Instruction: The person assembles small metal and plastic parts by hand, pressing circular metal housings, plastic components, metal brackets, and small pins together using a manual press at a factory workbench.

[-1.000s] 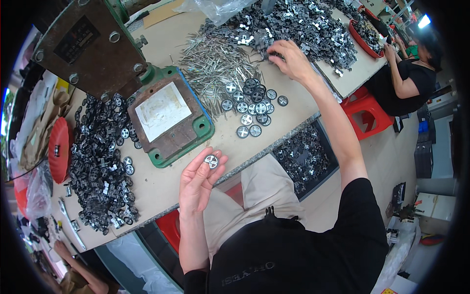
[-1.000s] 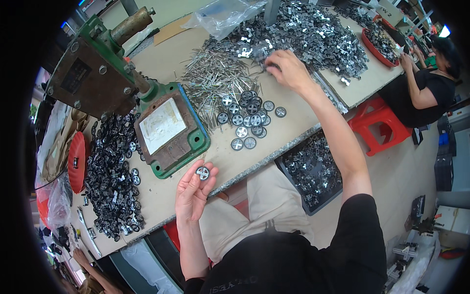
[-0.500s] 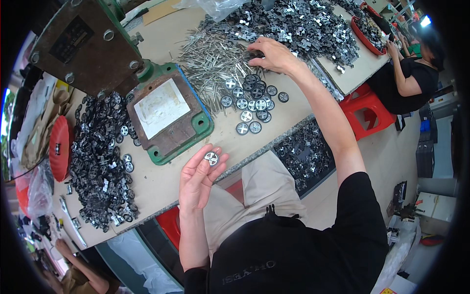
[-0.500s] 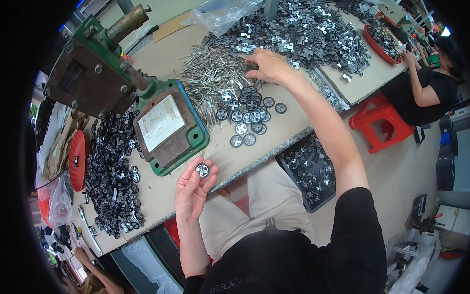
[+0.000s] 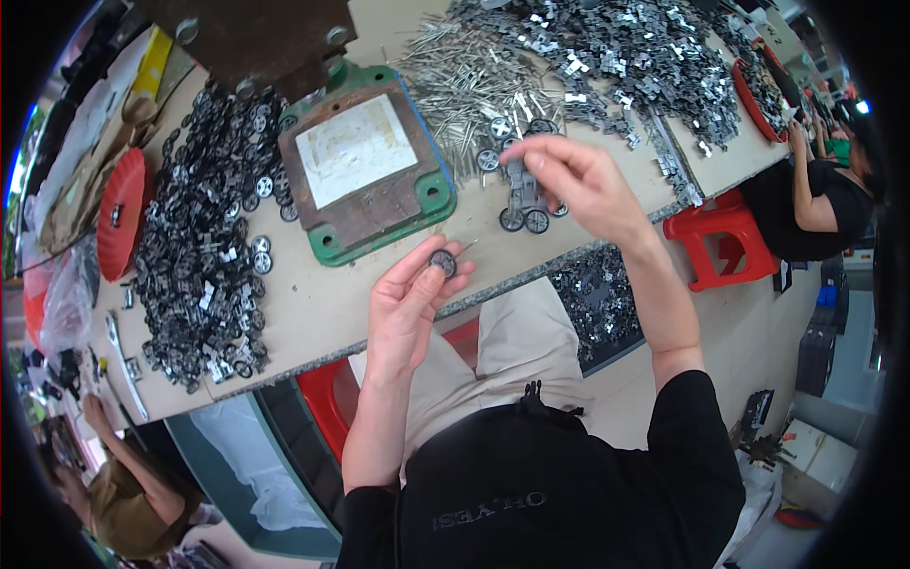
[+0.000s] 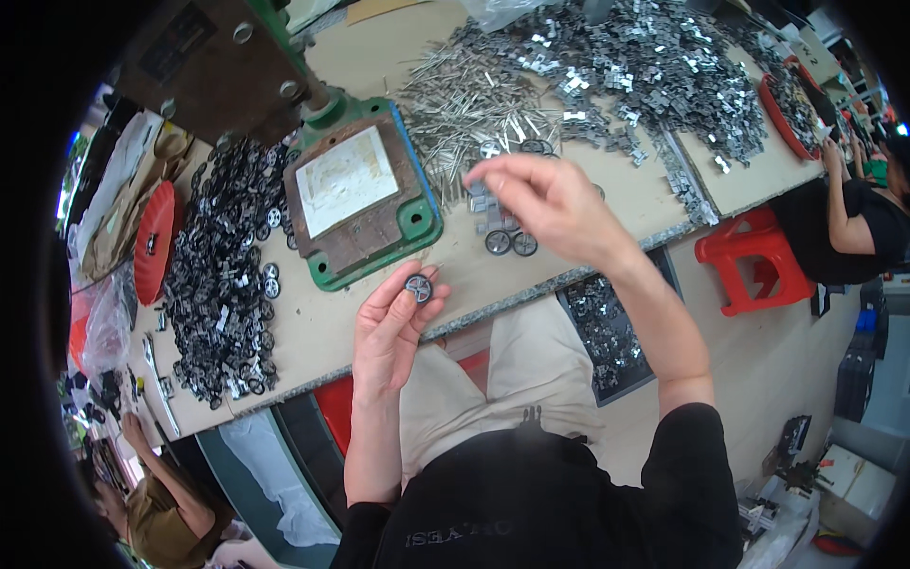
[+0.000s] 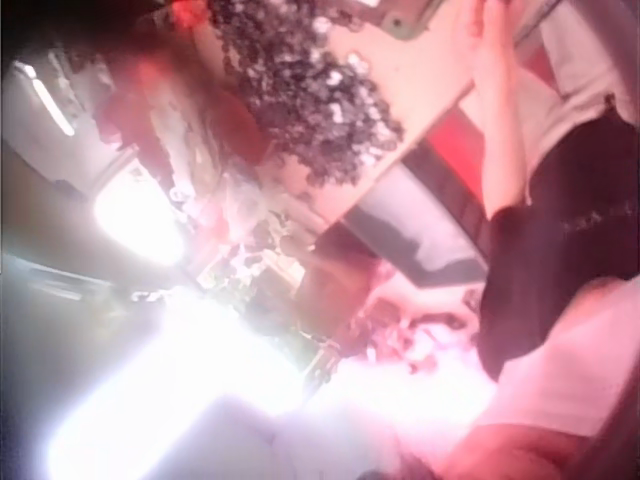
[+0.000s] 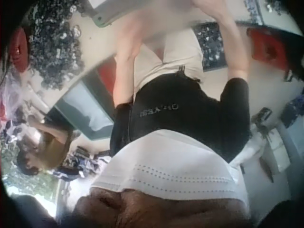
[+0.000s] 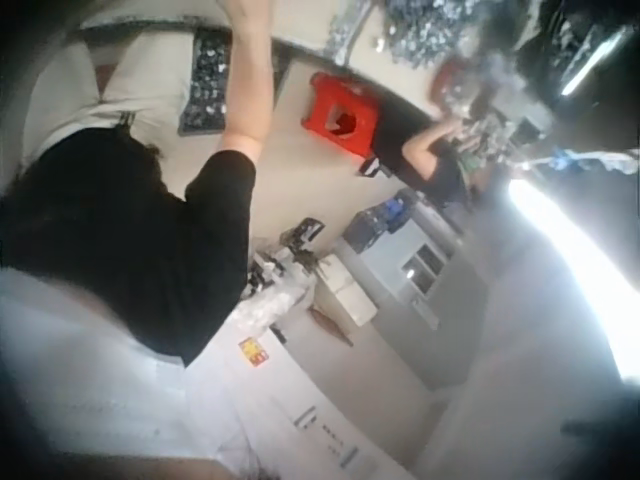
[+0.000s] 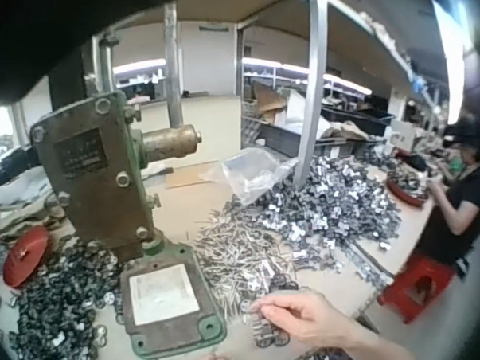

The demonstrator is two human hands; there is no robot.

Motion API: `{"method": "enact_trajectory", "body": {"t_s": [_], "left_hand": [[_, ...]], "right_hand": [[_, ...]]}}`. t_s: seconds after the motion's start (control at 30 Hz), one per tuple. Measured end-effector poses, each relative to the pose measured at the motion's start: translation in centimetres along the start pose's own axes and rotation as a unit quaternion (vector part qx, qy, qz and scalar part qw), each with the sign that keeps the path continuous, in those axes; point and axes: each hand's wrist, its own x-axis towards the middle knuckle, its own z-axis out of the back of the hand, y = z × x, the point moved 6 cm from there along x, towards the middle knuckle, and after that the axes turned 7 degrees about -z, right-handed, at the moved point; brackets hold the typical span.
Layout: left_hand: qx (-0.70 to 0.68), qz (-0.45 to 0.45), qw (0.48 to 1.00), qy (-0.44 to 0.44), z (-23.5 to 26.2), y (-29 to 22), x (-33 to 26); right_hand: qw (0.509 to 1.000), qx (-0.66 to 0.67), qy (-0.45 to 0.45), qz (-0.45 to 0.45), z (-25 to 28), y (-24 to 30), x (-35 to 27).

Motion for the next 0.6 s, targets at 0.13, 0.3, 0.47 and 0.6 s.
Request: {"method": "enact_trajectory", "body": {"t_s": [0.13, 0.3, 0.47, 0.6], "left_hand": [[0.03, -0.008, 1.0, -0.004, 0.0, 0.0, -0.1], [0.044, -0.017, 0.999, -0.001, 0.1, -0.1, -0.4], [0.022, -0.012, 1.0, -0.003, 0.0, -0.1, -0.5], [0.033, -0.018, 0.999, -0.004, -0.1, -0.1, -0.6]], "right_hand": [[0.988, -0.119, 0.009, 0.099, -2.5, 1.0, -1.2], [0.973, -0.164, 0.029, 0.157, -3.6, 1.7, -1.7], [0.967, -0.175, 0.044, 0.18, -3.9, 1.6, -1.8], [0.975, -0.157, 0.064, 0.141, -4.0, 1.5, -1.9]]}}
